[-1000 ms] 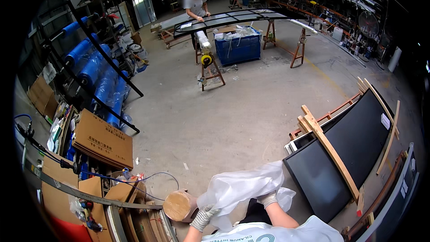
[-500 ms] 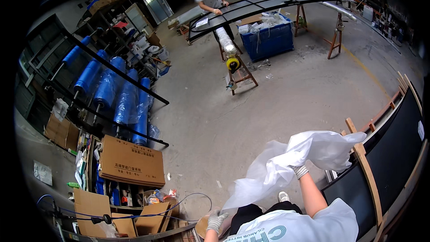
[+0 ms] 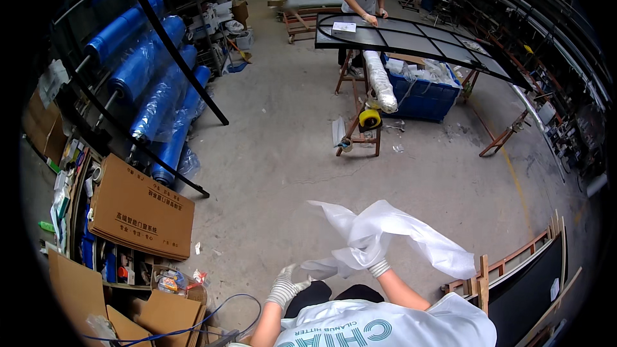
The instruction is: The person cleans a large glass panel with a spray bottle and cloth, then wraps a small box in white protective material and secures it with tape. The person also applies a green strip to the frame of the glass panel.
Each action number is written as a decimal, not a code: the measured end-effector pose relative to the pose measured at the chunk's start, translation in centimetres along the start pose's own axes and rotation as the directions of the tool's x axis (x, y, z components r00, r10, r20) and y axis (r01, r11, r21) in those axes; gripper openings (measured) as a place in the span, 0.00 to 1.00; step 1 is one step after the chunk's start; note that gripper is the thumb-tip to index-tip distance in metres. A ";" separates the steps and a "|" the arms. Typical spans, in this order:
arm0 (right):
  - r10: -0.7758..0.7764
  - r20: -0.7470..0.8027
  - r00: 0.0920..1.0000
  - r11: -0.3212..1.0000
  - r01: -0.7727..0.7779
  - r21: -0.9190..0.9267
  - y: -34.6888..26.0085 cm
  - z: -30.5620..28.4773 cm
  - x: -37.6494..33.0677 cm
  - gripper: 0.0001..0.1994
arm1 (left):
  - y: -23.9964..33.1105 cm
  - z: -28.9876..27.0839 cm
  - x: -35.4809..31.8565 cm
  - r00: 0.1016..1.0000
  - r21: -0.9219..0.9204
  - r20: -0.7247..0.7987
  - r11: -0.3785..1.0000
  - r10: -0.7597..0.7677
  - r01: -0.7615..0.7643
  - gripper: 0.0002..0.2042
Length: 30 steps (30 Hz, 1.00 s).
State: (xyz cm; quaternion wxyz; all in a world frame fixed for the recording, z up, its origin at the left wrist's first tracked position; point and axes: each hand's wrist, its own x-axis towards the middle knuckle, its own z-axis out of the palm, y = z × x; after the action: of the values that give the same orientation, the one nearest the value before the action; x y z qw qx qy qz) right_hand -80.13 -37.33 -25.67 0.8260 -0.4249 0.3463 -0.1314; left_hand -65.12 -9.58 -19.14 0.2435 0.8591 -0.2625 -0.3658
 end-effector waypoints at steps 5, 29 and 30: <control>-0.041 -0.058 0.997 0.997 0.037 -0.072 -6.6 4.0 8.5 0.23 | 5.1 -9.6 10.1 0.934 -0.043 -0.159 0.943 0.319 -0.329 0.47; -0.069 0.342 0.937 0.886 0.214 -0.410 -22.1 39.5 60.3 0.24 | 9.4 -44.0 54.0 0.832 -0.265 -0.351 0.806 0.430 -0.529 0.58; -0.084 0.309 0.947 0.885 0.214 -0.414 -22.2 39.9 61.9 0.24 | 8.5 -44.9 56.6 0.858 -0.264 -0.275 0.824 0.434 -0.501 0.51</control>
State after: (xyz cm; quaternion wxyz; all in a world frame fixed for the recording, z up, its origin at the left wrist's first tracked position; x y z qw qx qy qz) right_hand -6.23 -58.06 -20.67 0.7359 -0.6411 0.2118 -0.0511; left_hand 0.17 -41.35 -14.68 0.4899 0.7482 -0.3754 -0.2433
